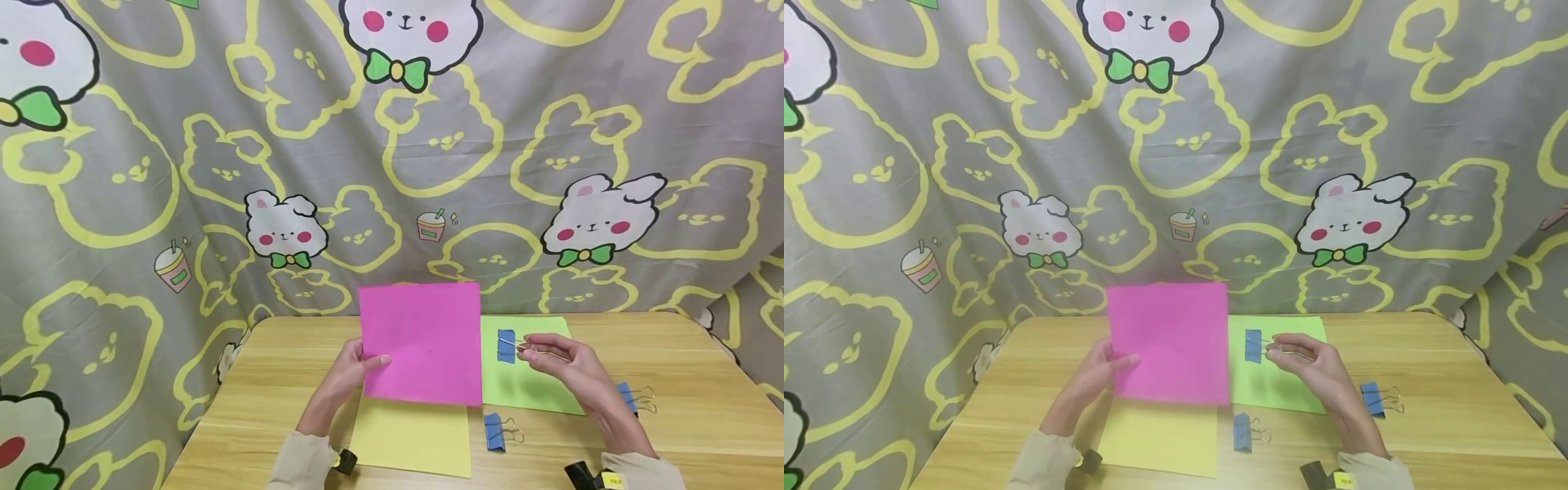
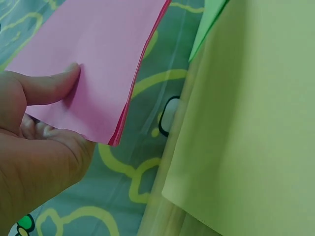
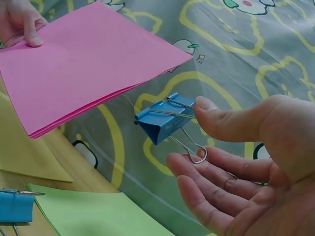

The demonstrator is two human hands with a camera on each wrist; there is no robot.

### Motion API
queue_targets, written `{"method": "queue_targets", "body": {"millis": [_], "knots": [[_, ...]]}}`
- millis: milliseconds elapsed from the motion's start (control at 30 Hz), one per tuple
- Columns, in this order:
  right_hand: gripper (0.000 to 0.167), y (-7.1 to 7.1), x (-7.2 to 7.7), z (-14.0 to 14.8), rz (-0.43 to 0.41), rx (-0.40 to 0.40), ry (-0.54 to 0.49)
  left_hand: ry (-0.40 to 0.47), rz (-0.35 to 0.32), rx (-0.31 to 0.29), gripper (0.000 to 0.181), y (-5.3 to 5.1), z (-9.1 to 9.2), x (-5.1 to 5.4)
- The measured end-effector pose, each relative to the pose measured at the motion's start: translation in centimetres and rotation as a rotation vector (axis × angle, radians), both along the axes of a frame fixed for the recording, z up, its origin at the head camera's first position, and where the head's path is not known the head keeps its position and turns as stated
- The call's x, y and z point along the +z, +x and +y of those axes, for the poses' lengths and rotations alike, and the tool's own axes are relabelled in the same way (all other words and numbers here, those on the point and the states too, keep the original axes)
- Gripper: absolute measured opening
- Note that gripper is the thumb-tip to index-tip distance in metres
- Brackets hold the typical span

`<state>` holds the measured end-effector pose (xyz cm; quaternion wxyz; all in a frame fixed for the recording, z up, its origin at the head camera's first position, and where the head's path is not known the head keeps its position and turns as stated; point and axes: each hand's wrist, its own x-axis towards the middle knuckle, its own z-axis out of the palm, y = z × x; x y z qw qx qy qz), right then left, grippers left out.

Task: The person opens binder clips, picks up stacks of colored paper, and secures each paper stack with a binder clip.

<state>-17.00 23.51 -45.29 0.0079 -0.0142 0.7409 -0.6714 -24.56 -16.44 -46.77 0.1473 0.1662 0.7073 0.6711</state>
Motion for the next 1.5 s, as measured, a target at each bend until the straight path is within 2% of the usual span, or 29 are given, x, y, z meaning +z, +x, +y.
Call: {"method": "queue_targets", "body": {"millis": [167,433,667,1067,1333,1500], "knots": [[0.052,0.1,0.0,-0.1,0.007,-0.023,-0.013,0.000,0.001,0.003,0.030,-0.1,-0.1,-0.2],[0.043,0.1,-0.1,-1.1,0.036,-0.024,-0.038,-0.004,0.000,0.005,0.031,0.3,-0.3,0.0],[0.043,0.0,0.1,-1.6,0.057,-0.021,-0.037,-0.004,-0.007,-0.008,0.032,0.8,0.2,0.2],[0.044,-0.2,0.0,-2.0,0.046,-0.034,-0.039,0.000,-0.015,-0.022,0.027,0.5,1.3,-0.2],[0.043,-0.1,0.0,-2.9,0.049,-0.008,-0.097,0.009,-0.026,-0.057,0.029,0.8,1.7,-0.3],[0.045,0.0,0.1,-3.0,0.047,-0.005,-0.102,0.013,-0.043,-0.046,0.029,0.8,2.0,-0.4]]}}
